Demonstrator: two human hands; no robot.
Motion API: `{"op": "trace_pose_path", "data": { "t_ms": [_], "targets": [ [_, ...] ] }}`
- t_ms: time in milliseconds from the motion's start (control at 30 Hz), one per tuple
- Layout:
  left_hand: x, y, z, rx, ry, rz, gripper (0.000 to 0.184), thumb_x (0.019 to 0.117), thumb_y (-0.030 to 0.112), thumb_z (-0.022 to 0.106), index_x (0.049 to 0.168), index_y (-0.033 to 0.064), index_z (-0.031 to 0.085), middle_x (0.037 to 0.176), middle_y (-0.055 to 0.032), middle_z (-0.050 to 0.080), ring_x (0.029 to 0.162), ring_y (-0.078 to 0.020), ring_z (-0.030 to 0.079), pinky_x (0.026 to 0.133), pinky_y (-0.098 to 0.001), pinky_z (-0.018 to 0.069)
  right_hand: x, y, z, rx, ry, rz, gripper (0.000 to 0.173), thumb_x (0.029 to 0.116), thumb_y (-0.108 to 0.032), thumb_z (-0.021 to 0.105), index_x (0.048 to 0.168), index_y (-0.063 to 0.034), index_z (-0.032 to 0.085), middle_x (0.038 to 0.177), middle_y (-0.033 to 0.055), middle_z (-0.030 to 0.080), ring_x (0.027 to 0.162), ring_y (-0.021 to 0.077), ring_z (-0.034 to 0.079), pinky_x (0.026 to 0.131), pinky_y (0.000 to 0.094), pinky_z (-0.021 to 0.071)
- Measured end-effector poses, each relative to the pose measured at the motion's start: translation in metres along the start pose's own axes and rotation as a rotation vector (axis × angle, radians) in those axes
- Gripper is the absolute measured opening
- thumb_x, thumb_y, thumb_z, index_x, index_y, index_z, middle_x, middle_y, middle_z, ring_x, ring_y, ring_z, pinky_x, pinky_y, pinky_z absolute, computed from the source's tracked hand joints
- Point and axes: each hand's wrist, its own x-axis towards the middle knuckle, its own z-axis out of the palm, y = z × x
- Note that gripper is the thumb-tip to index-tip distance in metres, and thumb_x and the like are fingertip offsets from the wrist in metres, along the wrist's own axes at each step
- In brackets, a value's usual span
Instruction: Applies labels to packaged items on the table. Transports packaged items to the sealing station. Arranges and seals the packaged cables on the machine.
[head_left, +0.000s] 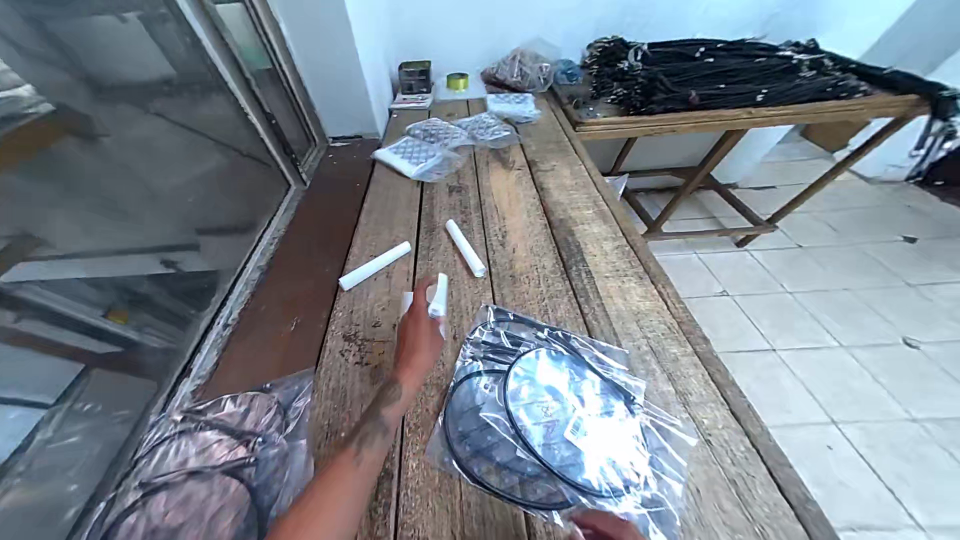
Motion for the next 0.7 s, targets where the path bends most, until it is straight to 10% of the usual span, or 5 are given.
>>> {"op": "trace_pose_path", "data": {
  "t_ms": [133,200,400,567,700],
  "targets": [
    [-0.101,0.042,-0.030,-0.644,-0.099,0.124,0.059,0.0914,0.003,0.071,0.146,0.0166,0.053,0.117,-0.0068,0.071,0.092,-0.0173,0.073,0.080,-0.0342,0.0645,0.052,0.010,0.006,0.699,-0.052,0.297,0.100,0.0896,-0.057,0.070,0.154,0.0039,0.023,0.144,0.0143,0.058,0.129,0.0281,0.061,0.106,0.0472,0.0527],
    [-0.132,0.034,-0.036,-0.701,-0.091,0.080,0.040,0.0908,0.002,0.072,0.130,0.0073,0.066,0.112,-0.0063,0.074,0.092,-0.0153,0.074,0.081,-0.0306,0.0641,0.072,-0.005,0.007,0.960,0.004,0.345,0.116,0.0771,-0.053,0.084,0.157,-0.0033,0.016,0.134,0.0135,0.064,0.120,0.0309,0.067,0.101,0.0513,0.0565],
    [-0.189,-0.006,-0.054,-0.420,0.120,0.024,0.023,0.0830,0.029,0.082,0.094,0.0104,0.074,0.096,0.0011,0.065,0.086,-0.0053,0.064,0.076,-0.0214,0.0559,0.080,-0.057,0.006,0.626,0.093,0.161,0.069,0.0874,-0.005,0.076,0.147,-0.0028,0.041,0.093,0.0007,0.078,0.084,0.0123,0.076,0.082,0.0311,0.0638],
    [-0.224,-0.001,-0.075,-0.601,-0.001,0.063,0.017,0.0954,0.022,0.071,0.107,0.0110,0.065,0.094,0.0028,0.073,0.084,-0.0057,0.070,0.076,-0.0238,0.0606,0.091,-0.067,-0.039,0.117,-0.091,-0.275,0.087,0.0801,-0.045,0.085,0.153,-0.0258,0.041,0.149,-0.0035,0.053,0.137,0.0174,0.051,0.114,0.0398,0.0464],
    [-0.243,0.006,-0.078,-0.661,0.016,0.104,0.019,0.0954,0.016,0.070,0.114,0.0133,0.067,0.097,0.0011,0.073,0.086,-0.0089,0.071,0.078,-0.0247,0.0613,0.085,-0.067,-0.028,0.205,-0.248,-0.203,0.041,0.0820,-0.023,0.084,0.119,-0.0170,0.070,0.100,0.0003,0.076,0.090,0.0139,0.073,0.081,0.0314,0.0619]
  ]
}}
